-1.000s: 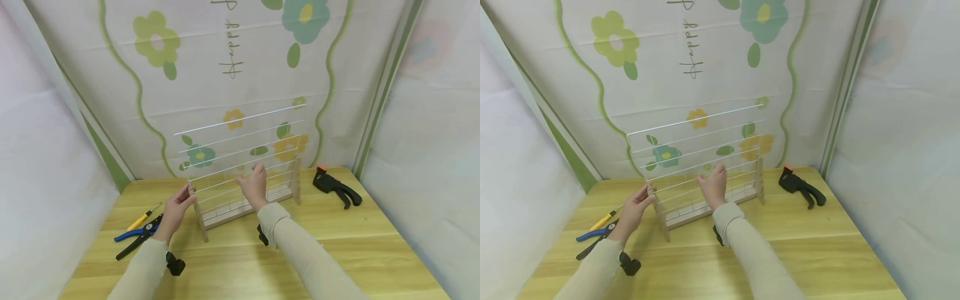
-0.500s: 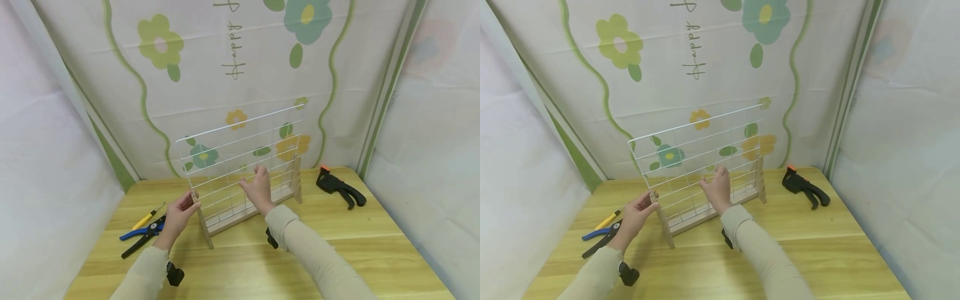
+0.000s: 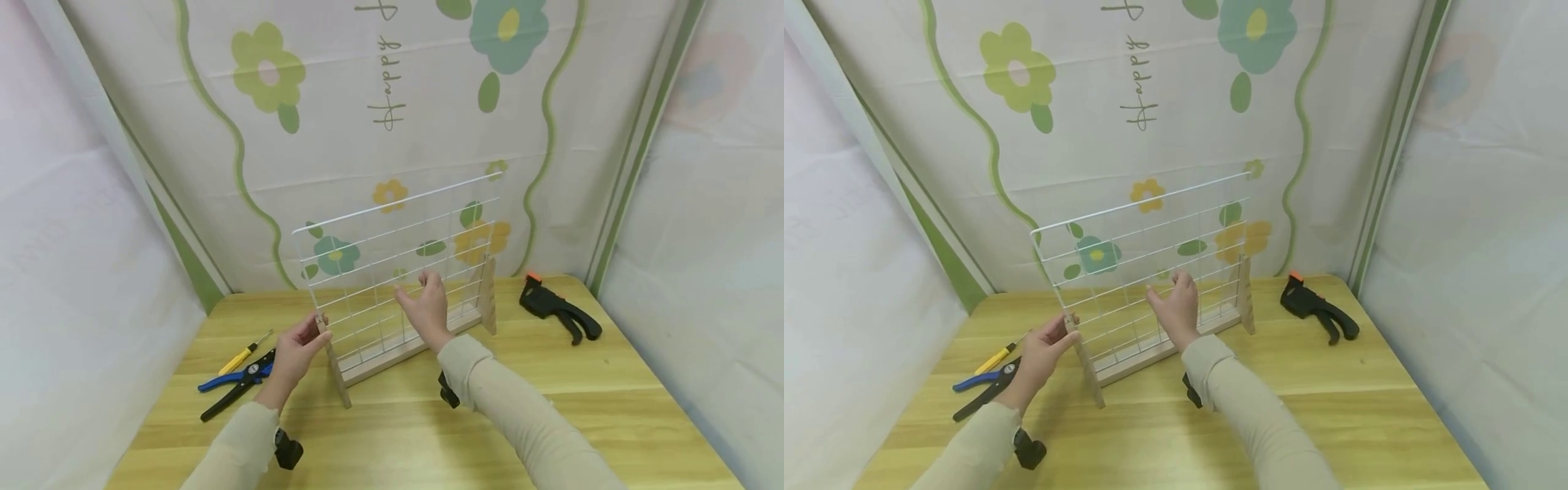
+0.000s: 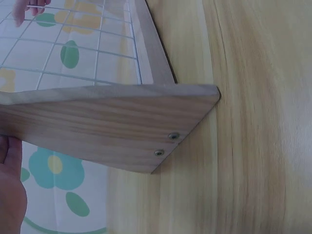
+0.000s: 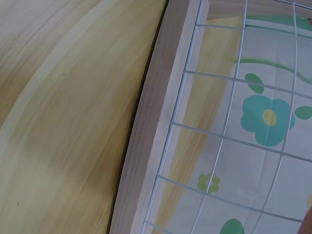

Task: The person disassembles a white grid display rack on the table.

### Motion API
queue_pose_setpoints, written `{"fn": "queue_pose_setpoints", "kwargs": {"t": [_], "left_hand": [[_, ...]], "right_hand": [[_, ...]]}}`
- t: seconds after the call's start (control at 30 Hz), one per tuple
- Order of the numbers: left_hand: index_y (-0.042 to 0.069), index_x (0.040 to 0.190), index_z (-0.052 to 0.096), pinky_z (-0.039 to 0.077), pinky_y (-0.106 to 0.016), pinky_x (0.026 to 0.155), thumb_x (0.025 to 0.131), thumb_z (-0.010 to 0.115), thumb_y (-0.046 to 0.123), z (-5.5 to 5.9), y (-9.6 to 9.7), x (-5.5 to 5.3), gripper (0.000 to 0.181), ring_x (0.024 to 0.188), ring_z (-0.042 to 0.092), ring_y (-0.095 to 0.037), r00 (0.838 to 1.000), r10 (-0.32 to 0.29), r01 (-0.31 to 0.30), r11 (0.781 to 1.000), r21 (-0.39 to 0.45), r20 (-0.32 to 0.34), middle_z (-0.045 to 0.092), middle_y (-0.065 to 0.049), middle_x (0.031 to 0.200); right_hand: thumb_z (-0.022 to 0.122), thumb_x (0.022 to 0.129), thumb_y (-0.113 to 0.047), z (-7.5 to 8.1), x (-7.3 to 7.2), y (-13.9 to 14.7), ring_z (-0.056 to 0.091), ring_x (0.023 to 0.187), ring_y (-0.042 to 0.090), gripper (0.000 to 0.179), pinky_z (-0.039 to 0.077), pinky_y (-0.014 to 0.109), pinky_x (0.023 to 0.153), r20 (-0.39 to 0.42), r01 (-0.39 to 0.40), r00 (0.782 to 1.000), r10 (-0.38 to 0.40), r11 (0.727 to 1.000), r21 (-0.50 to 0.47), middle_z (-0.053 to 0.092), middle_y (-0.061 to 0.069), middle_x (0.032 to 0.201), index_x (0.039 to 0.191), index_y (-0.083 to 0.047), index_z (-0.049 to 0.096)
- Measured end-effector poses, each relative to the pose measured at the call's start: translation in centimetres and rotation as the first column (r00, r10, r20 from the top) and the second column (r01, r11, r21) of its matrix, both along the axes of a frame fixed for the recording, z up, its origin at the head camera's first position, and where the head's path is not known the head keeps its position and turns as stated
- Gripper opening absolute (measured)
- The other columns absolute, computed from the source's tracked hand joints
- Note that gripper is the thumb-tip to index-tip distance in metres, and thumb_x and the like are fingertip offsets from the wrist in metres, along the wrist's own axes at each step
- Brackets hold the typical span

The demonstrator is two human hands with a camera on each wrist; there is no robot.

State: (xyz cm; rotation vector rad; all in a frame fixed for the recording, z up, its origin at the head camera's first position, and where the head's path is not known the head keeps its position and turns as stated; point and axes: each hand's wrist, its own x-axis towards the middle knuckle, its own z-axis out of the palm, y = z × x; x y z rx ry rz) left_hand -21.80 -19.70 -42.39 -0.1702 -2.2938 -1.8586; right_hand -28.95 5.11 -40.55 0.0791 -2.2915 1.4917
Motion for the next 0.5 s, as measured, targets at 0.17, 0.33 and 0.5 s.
{"fn": "queue_pose_setpoints", "kwargs": {"t": [0.17,0.33,0.5], "left_hand": [[0.003,0.130,0.052,0.049,-0.014,0.083,0.084,0.069,0.014,-0.12,-0.04,0.81,0.050,0.103,0.058,0.000,1.000,0.028,-0.028,1.000,-0.010,0.004,0.059,-0.018,0.122],[0.003,0.131,0.051,0.048,-0.015,0.084,0.084,0.069,0.016,0.00,0.06,1.00,0.052,0.105,0.058,-0.001,1.000,0.013,-0.013,1.000,-0.015,-0.006,0.057,-0.019,0.124],[0.003,0.131,0.051,0.048,-0.014,0.085,0.084,0.068,0.015,-0.25,0.32,0.94,0.051,0.106,0.057,-0.001,1.000,0.009,-0.010,1.000,-0.008,-0.017,0.057,-0.019,0.125]], "right_hand": [[0.072,0.078,-0.028,-0.30,0.15,-0.29,0.048,0.098,0.029,0.052,0.044,0.042,0.088,-0.030,-0.021,0.999,0.021,1.000,-0.018,0.050,0.019,0.109,0.111,-0.001,0.043],[0.071,0.079,-0.031,-0.14,0.07,-0.39,0.049,0.101,0.031,0.057,0.044,0.042,0.090,-0.079,-0.013,0.997,0.011,0.999,-0.029,0.050,0.019,0.107,0.115,0.003,0.042],[0.072,0.077,-0.030,0.26,-0.02,-0.38,0.049,0.099,0.036,0.051,0.042,0.043,0.089,-0.086,-0.002,0.996,-0.007,0.995,-0.100,0.048,0.014,0.100,0.105,0.000,0.043]]}}
